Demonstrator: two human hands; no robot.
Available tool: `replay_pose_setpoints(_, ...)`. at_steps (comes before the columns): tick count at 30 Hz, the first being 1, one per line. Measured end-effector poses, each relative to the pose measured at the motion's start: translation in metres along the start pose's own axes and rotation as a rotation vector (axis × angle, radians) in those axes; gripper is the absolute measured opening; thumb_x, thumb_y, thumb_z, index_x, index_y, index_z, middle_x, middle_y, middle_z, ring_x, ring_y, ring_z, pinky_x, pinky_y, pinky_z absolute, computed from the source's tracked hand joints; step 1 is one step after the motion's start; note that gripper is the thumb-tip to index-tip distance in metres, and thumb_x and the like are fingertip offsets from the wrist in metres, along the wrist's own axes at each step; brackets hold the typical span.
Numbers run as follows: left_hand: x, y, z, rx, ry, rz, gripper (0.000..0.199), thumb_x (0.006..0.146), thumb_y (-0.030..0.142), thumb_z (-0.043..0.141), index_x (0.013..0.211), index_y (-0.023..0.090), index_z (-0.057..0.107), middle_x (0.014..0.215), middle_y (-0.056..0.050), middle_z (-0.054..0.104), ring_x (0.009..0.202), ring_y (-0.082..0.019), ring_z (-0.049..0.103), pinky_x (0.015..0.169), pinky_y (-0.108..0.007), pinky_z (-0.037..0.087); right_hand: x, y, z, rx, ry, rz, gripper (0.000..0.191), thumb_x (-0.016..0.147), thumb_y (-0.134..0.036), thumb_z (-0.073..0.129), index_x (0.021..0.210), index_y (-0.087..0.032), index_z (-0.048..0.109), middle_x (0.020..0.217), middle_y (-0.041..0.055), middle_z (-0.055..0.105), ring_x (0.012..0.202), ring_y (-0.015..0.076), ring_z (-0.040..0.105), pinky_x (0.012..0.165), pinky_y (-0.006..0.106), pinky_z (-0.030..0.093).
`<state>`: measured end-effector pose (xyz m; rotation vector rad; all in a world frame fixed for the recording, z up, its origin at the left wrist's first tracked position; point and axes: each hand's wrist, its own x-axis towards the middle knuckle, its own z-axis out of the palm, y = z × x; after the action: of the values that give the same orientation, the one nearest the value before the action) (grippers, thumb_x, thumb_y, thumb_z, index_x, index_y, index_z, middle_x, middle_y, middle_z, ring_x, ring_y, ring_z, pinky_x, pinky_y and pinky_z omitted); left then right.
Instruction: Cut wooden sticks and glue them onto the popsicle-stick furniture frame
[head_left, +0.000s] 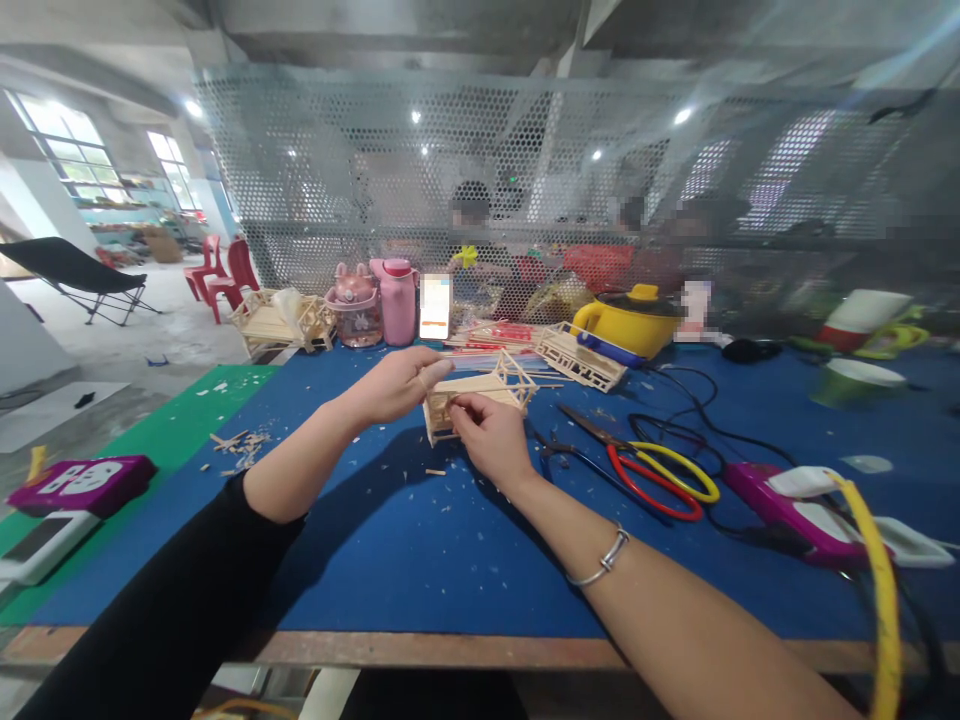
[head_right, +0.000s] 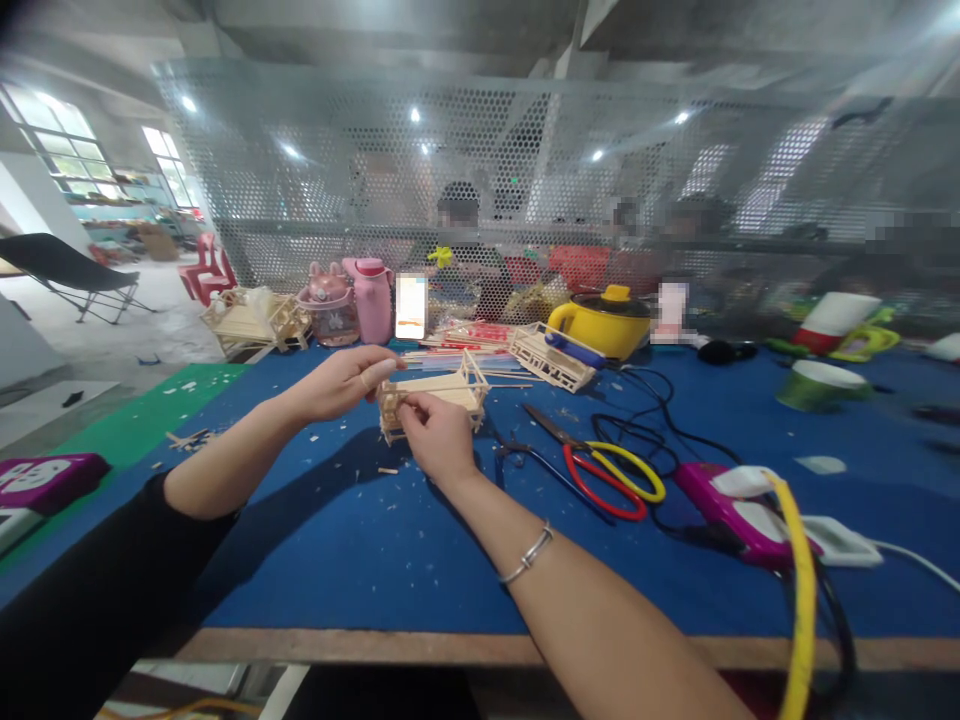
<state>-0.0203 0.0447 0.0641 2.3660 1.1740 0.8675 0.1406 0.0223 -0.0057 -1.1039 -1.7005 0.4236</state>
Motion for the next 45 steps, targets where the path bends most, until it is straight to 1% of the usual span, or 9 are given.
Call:
replay_pose_setpoints(3,-0.015,-0.011,0.012,-0.024,0.374,0.008,0.034,0.089,0.038,0.039,0.104,0.016,0.06,0.098,-0.007,0.063,0.067,-0.011,0.054,0.064,-0.024,0.043,-0.001,-0.001,0.0,-0.039,-0.006,-0.031,0.023,0.081,-0.031,0.052,0.082,-0.017,0.07,0.063,0.0008,0.066,0.056,0.0129,0.055,0.055,0.022,0.04)
replay_pose_setpoints(5,-0.025,-0.019,0.02,-0.088,0.481,-0.042,0.032,0.088,0.038,0.042,0.099,0.015,0.061,0.088,-0.005,0.064,0.064,-0.011,0.053,0.062,-0.024,0.043,-0.001,-0.005,-0.001,-0.134,-0.025,-0.087,0.022,0.083,-0.03,0.051,0.085,-0.018,0.07,0.069,0.0019,0.069,0.06,0.0139,0.059,0.058,0.022,0.04)
replay_pose_setpoints(9,-0.035,-0.026,0.029,-0.192,0.391,-0.06,0.033,0.086,0.039,0.046,0.103,0.016,0.063,0.076,-0.002,0.063,0.063,-0.012,0.054,0.061,-0.024,0.045,-0.001,-0.016,-0.008,-0.456,-0.054,-0.251,0.022,0.087,-0.027,0.047,0.092,-0.02,0.068,0.083,0.0031,0.072,0.073,0.016,0.064,0.063,0.024,0.038)
replay_pose_setpoints(15,-0.036,-0.02,0.028,-0.029,0.265,0.12,0.025,0.085,0.031,0.053,0.102,0.019,0.067,0.093,-0.006,0.065,0.08,-0.014,0.059,0.07,-0.025,0.049,0.002,-0.026,-0.013,-0.787,-0.137,-0.404,0.028,0.091,-0.027,0.041,0.081,-0.016,0.065,0.076,0.0058,0.071,0.069,0.0165,0.063,0.057,0.026,0.029)
replay_pose_setpoints(24,-0.036,-0.022,0.031,-0.061,0.268,0.07,0.024,0.085,0.028,0.053,0.102,0.017,0.066,0.097,-0.007,0.068,0.089,-0.017,0.062,0.079,-0.028,0.049,0.002,-0.018,-0.009,-0.643,0.007,-0.393,0.022,0.089,-0.028,0.047,0.087,-0.02,0.067,0.074,0.0006,0.072,0.065,0.0134,0.063,0.057,0.024,0.03)
replay_pose_setpoints(31,-0.033,-0.032,0.024,0.057,0.151,0.158,0.042,0.085,0.02,0.047,0.127,0.018,0.049,0.1,-0.007,0.066,0.085,-0.014,0.061,0.079,-0.028,0.048,0.007,-0.016,-0.014,-0.743,-0.05,-0.501,0.027,0.091,-0.027,0.043,0.085,-0.018,0.067,0.08,0.0033,0.072,0.07,0.0147,0.063,0.059,0.025,0.03)
replay_pose_setpoints(36,-0.028,-0.027,0.017,0.196,0.091,0.174,0.028,0.085,0.023,0.05,0.109,0.017,0.062,0.092,-0.006,0.066,0.08,-0.015,0.06,0.075,-0.026,0.046,0.01,-0.018,-0.018,-0.817,-0.117,-0.521,0.025,0.091,-0.026,0.043,0.085,-0.017,0.065,0.079,0.0043,0.071,0.071,0.0153,0.062,0.059,0.026,0.028)
replay_pose_setpoints(41,-0.02,-0.014,0.003,0.169,-0.083,0.073,0.025,0.082,0.029,0.053,0.103,0.018,0.062,0.085,-0.002,0.068,0.076,-0.014,0.059,0.068,-0.024,0.043,0.012,-0.02,-0.021,-0.87,-0.174,-0.535,0.024,0.091,-0.026,0.044,0.082,-0.017,0.064,0.075,0.0043,0.07,0.067,0.0153,0.06,0.057,0.028,0.025)
replay_pose_setpoints(45,-0.007,0.0,-0.011,0.275,-0.273,0.013,0.022,0.08,0.03,0.052,0.094,0.017,0.062,0.074,-0.001,0.066,0.065,-0.013,0.056,0.058,-0.022,0.038,0.013,-0.022,-0.022,-0.879,-0.197,-0.523,0.025,0.091,-0.027,0.043,0.086,-0.017,0.065,0.075,0.0054,0.07,0.065,0.015,0.058,0.055,0.028,0.023)
